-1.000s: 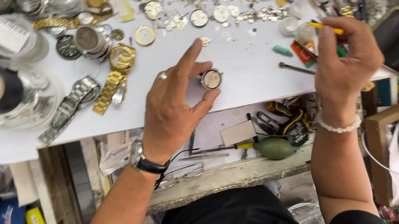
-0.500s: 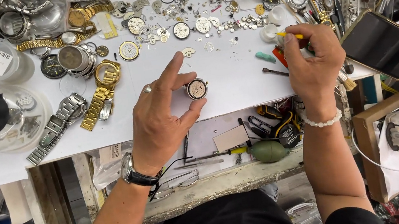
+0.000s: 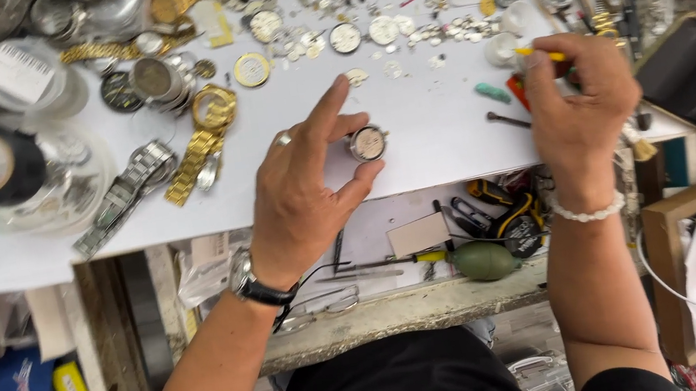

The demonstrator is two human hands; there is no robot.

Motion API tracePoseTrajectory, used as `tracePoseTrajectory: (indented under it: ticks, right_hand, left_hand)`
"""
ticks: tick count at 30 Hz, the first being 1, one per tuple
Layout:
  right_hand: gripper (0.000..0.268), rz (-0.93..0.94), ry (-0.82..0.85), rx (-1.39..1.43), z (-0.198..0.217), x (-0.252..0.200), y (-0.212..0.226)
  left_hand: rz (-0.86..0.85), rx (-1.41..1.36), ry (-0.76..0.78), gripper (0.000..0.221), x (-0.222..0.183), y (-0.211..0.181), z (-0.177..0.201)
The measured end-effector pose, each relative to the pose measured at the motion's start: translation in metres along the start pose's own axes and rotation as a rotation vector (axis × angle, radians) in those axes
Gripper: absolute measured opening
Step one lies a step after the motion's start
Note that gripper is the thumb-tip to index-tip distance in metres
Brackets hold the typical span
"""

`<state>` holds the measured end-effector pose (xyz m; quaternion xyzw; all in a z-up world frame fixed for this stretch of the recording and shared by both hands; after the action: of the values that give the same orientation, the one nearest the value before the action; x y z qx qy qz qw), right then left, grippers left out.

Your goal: Assembling and adjusting tiny components within a watch movement using precision tools like tweezers and a probe.

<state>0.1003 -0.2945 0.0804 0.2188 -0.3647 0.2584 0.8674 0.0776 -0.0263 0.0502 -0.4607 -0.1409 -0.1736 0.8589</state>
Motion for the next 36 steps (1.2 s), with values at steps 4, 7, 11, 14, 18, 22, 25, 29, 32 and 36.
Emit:
tracePoseTrajectory:
  ticks: [4,7,11,14,18,22,25,29,32,36]
  right_hand:
    - [0.016,0.114,-0.098,0.032,0.005,-0.006,0.021]
    - [0.011,-0.141,-0.238,0.347,0.002,-0.020,0.039]
    - [0.007,-0.269,-0.237,0.538,-0.029,-0.031,0.085]
    - [0.007,-0.237,-0.192,0.547,-0.040,-0.025,0.105]
    - [0.008,-0.206,-0.170,0.543,-0.045,-0.022,0.110]
    - [0.007,-0.176,-0.162,0.499,-0.044,-0.019,0.111]
    - [0.007,-0.160,-0.145,0.479,-0.043,-0.018,0.113]
    - [0.007,-0.176,-0.134,0.479,-0.045,-0.019,0.111]
    - [0.006,-0.170,-0.128,0.470,-0.045,-0.020,0.111]
    - [0.006,-0.161,-0.121,0.467,-0.045,-0.019,0.111]
  left_hand:
    - [0.019,0.015,-0.006,0.100,-0.003,0.009,-0.003]
    - [0.026,0.014,0.024,0.099,-0.004,0.007,-0.004]
    - [0.058,-0.007,0.039,0.098,-0.003,0.008,-0.004]
    - [0.060,-0.017,0.044,0.097,-0.002,0.006,-0.003]
    - [0.069,-0.017,0.046,0.097,-0.003,0.008,-0.004]
    - [0.060,-0.002,0.029,0.097,-0.002,0.007,-0.003]
    - [0.078,-0.012,0.039,0.098,-0.002,0.008,-0.004]
    - [0.059,0.001,0.027,0.095,-0.001,0.005,-0.001]
    - [0.063,-0.003,0.026,0.096,-0.001,0.005,-0.002]
    - [0.065,-0.006,0.025,0.097,-0.001,0.005,-0.002]
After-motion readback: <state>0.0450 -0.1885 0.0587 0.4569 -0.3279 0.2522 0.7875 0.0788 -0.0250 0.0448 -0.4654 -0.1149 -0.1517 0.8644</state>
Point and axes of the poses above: each hand's wrist, its own x-axis towards the middle knuckle, its own z-axis out of the back of the hand, y = z × x, the point moved 10 cm from there along x, towards the middle knuckle, and after that the axes turned 13 degrees about z, right-handed, at the moved point
